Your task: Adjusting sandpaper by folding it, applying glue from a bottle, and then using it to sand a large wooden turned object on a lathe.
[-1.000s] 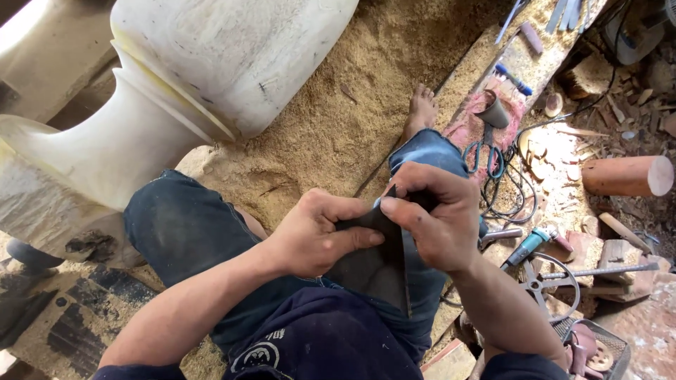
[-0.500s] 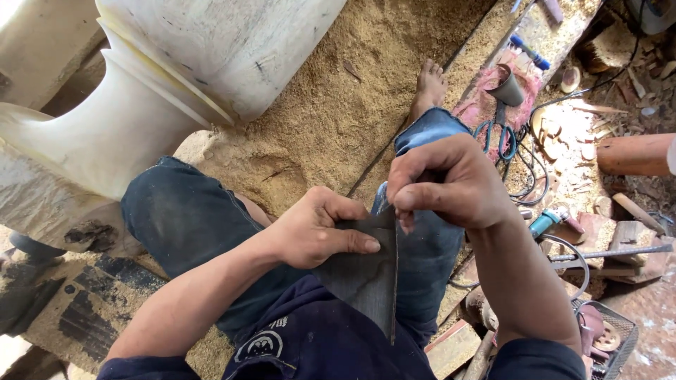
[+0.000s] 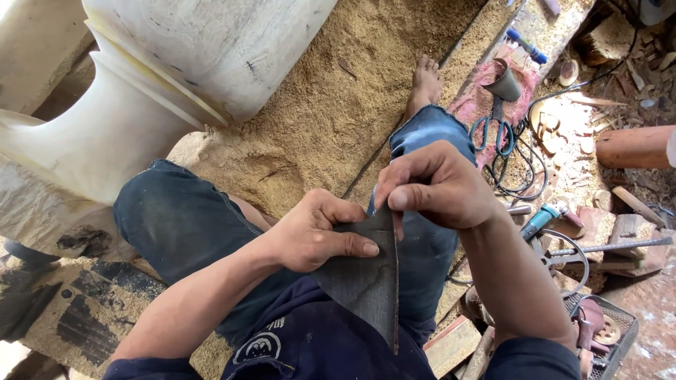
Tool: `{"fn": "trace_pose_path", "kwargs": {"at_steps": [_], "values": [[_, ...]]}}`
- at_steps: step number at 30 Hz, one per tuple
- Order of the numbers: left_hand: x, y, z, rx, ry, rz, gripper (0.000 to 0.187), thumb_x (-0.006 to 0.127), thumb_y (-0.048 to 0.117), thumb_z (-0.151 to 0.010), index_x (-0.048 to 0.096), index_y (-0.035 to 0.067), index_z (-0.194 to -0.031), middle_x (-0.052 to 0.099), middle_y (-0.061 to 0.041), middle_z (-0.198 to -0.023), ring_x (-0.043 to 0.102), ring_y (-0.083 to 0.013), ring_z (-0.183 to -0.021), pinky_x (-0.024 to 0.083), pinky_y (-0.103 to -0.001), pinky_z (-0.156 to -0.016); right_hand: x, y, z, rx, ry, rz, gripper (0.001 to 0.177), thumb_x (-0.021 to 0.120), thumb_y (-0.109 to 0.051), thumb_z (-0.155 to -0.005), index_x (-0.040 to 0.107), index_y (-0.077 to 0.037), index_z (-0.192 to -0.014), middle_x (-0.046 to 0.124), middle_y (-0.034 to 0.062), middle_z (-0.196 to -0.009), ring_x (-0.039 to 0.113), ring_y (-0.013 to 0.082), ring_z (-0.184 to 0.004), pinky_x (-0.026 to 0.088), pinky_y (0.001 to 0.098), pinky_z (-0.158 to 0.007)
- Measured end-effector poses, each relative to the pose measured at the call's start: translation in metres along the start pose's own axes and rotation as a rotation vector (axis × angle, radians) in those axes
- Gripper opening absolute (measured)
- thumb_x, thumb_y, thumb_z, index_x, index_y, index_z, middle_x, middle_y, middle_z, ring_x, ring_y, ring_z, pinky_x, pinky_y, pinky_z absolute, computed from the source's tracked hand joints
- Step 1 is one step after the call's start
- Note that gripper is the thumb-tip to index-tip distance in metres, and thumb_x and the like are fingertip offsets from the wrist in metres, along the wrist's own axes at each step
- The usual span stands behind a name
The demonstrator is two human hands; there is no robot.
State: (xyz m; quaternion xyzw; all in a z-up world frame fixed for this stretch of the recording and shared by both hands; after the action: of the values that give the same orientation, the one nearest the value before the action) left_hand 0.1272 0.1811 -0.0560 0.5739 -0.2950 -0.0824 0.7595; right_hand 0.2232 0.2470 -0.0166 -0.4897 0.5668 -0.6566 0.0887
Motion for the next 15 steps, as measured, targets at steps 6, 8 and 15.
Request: {"fn": "trace_pose_path", "kwargs": {"at_steps": [6,8,15], "values": [[-0.014,0.008,0.002,-0.013,0.14,-0.091,0.008,0.083,0.009,-0.084,0.078,0.003,-0.081,0.067,-0.008,-0.058,0.059,-0.0094,-0.056,0.049,-0.024,-0.047,-0.004,-0.007,0.0,-0.002,0.149,0.312,0.018,0.062,0.001,-0.098,0.07,0.012,-0.087,0.065,0.0178,-0.064,0.067,0.0229,-0.057,0.058,0.033,-0.056],[-0.022,0.006,0.002,-0.007,0.185,-0.132,0.008,0.082,0.008,-0.084,0.078,0.002,-0.08,0.066,-0.01,-0.056,0.059,-0.0121,-0.054,0.048,-0.025,-0.046,0.006,-0.019,0.0,-0.015,0.229,0.491,0.017,0.063,-0.001,-0.1,0.072,0.009,-0.09,0.066,0.0149,-0.065,0.065,0.0189,-0.06,0.057,0.0307,-0.058],[-0.023,0.028,0.0,0.141,0.235,-0.219,0.008,0.08,0.008,-0.087,0.076,0.004,-0.081,0.065,-0.01,-0.055,0.058,-0.0095,-0.058,0.047,-0.026,-0.047,0.012,-0.025,0.007,-0.028,0.374,0.751,0.018,0.081,-0.005,-0.088,0.069,-0.003,-0.075,0.052,0.0033,-0.059,0.046,0.0074,-0.059,0.042,0.0226,-0.051]]}}
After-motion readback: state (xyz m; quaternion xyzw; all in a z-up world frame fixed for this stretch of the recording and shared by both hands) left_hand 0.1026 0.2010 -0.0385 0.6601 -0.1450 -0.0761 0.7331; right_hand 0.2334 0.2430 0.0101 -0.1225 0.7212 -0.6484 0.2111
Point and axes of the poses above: each hand's wrist, its own z-axis away from the middle knuckle, its own x-axis out of the palm, y = z × x, the point moved 10 cm from there along -z, towards the middle knuckle
